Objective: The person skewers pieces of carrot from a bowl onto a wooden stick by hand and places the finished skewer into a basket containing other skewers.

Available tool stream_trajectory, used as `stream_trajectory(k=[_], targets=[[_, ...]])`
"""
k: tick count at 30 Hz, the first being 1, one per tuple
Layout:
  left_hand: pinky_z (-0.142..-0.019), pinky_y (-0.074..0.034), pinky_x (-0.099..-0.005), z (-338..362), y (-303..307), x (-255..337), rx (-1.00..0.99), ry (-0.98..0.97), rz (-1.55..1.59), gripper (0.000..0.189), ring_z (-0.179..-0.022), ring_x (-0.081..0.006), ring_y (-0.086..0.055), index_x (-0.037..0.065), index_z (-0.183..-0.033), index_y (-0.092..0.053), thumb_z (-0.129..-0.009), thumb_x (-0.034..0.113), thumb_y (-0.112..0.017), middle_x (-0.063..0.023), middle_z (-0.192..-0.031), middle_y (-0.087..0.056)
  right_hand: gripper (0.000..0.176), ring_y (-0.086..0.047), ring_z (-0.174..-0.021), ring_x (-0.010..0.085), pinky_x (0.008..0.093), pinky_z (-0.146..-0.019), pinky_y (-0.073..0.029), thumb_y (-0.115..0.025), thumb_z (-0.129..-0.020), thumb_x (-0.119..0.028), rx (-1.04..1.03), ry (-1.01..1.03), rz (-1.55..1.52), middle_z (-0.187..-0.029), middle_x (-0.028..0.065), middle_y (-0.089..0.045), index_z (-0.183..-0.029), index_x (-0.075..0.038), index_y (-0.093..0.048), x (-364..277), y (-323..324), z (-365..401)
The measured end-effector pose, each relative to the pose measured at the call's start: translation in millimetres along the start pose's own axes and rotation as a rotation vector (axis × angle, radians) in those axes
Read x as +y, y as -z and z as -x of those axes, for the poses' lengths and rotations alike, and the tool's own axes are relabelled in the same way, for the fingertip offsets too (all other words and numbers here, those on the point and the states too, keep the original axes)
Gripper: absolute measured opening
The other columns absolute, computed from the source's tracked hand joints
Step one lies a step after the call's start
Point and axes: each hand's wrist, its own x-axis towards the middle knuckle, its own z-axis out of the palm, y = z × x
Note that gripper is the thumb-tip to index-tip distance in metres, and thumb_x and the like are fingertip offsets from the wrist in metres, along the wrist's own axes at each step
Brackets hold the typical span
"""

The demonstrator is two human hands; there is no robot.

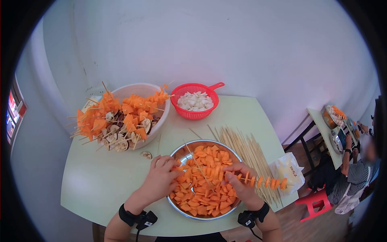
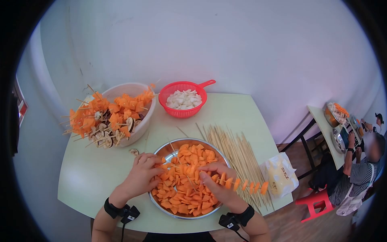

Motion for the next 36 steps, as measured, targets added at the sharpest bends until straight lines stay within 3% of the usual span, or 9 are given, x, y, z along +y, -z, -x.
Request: stream_trajectory(k=[5,8,10,11,13,16,26,34,36], targets=[[-0.101,-0.024,-0.0485,-2.2,-5.2,-0.4,-0.065,0.032,0.008,0.023,-0.107,-0.0215,-0.045,0.012,-0.087,-0.063,-0.064,0.006,-0.065,-0.0034,-0.101,-0.054,0.011,-0.060,-0.062,0.0133,0.0229,-0.056,-0.051,-0.055,-0.084,-0.003,-0.046,0.024,0.081,-0.078,0.0098,-0.059,-0.092,0.005,-0.057,2.7,-0.4,1.7],[-0.099,-0.028,-0.0460,-2.1,-2.6,-1.7,-0.005,0.036,0.054,0.024,-0.097,-0.0231,-0.052,0.011,-0.088,-0.063,-0.065,0.005,-0.064,-0.0043,-0.089,-0.057,0.011,-0.060,-0.063,0.0133,0.0227,-0.057,-0.051,-0.056,-0.083,-0.002,-0.048,0.026,0.069,-0.079,0.0100,-0.059,-0.092,0.005,-0.057,2.7,-0.4,1.4],[-0.085,-0.042,-0.0363,-4.7,5.2,-1.5,0.078,0.141,0.236,0.020,-0.076,-0.0167,-0.058,0.008,-0.089,-0.063,-0.070,0.002,-0.062,-0.0029,-0.071,-0.058,0.013,-0.061,-0.063,0.0134,0.0229,-0.059,-0.050,-0.057,-0.082,-0.001,-0.045,-0.015,0.032,-0.078,0.0101,-0.060,-0.093,0.005,-0.058,0.2,-1.1,2.0],[-0.085,-0.042,-0.0363,-5.4,8.6,0.4,0.077,0.143,0.237,0.020,-0.076,-0.0167,-0.058,0.008,-0.089,-0.063,-0.070,0.002,-0.062,-0.0029,-0.071,-0.058,0.013,-0.061,-0.063,0.0134,0.0229,-0.059,-0.050,-0.057,-0.082,-0.001,-0.046,-0.017,0.031,-0.078,0.0101,-0.060,-0.093,0.005,-0.058,-0.4,-0.9,2.6],[-0.074,-0.046,-0.0241,-6.8,13.6,4.5,0.027,0.506,0.751,0.014,-0.071,-0.0117,-0.060,0.004,-0.090,-0.063,-0.076,0.004,-0.063,-0.0038,-0.075,-0.063,0.016,-0.062,-0.065,0.0139,0.0231,-0.060,-0.049,-0.060,-0.079,0.000,-0.118,0.106,0.184,-0.077,0.0104,-0.062,-0.094,0.004,-0.059,-1.7,-1.0,3.4],[-0.062,-0.045,-0.0197,-6.6,8.9,7.0,0.111,0.530,0.907,0.011,-0.065,-0.0056,-0.057,0.000,-0.090,-0.062,-0.079,0.004,-0.063,-0.0035,-0.076,-0.064,0.016,-0.060,-0.062,0.0119,0.0209,-0.056,-0.046,-0.065,-0.076,-0.005,-0.138,0.167,0.211,-0.073,0.0076,-0.062,-0.092,-0.002,-0.062,-14.1,-6.9,4.8],[-0.061,-0.044,-0.0184,-5.2,3.7,15.9,0.207,0.443,0.794,0.011,-0.068,-0.0050,-0.055,-0.001,-0.082,-0.060,-0.076,0.004,-0.068,-0.0023,-0.075,-0.062,0.022,-0.062,-0.059,0.0133,0.0213,-0.052,-0.048,-0.067,-0.073,-0.003,-0.130,0.283,0.204,-0.071,0.0068,-0.063,-0.093,-0.004,-0.062,-10.9,-12.0,3.0],[-0.052,-0.041,-0.0158,-5.6,0.8,23.7,0.256,0.501,0.875,0.012,-0.058,-0.0013,-0.051,0.000,-0.080,-0.059,-0.076,0.006,-0.069,-0.0023,-0.073,-0.063,0.024,-0.063,-0.059,0.0135,0.0212,-0.050,-0.048,-0.068,-0.071,-0.003,-0.140,0.369,0.289,-0.070,0.0054,-0.063,-0.094,-0.006,-0.062,-10.8,-14.4,2.8],[-0.059,-0.042,-0.0176,-5.4,2.2,24.2,0.232,0.536,0.840,0.011,-0.065,-0.0032,-0.053,0.000,-0.079,-0.059,-0.076,0.005,-0.069,-0.0017,-0.074,-0.062,0.025,-0.062,-0.058,0.0136,0.0211,-0.049,-0.048,-0.068,-0.070,-0.002,-0.143,0.401,0.329,-0.071,0.0055,-0.063,-0.094,-0.006,-0.062,-12.3,-14.2,1.7]])
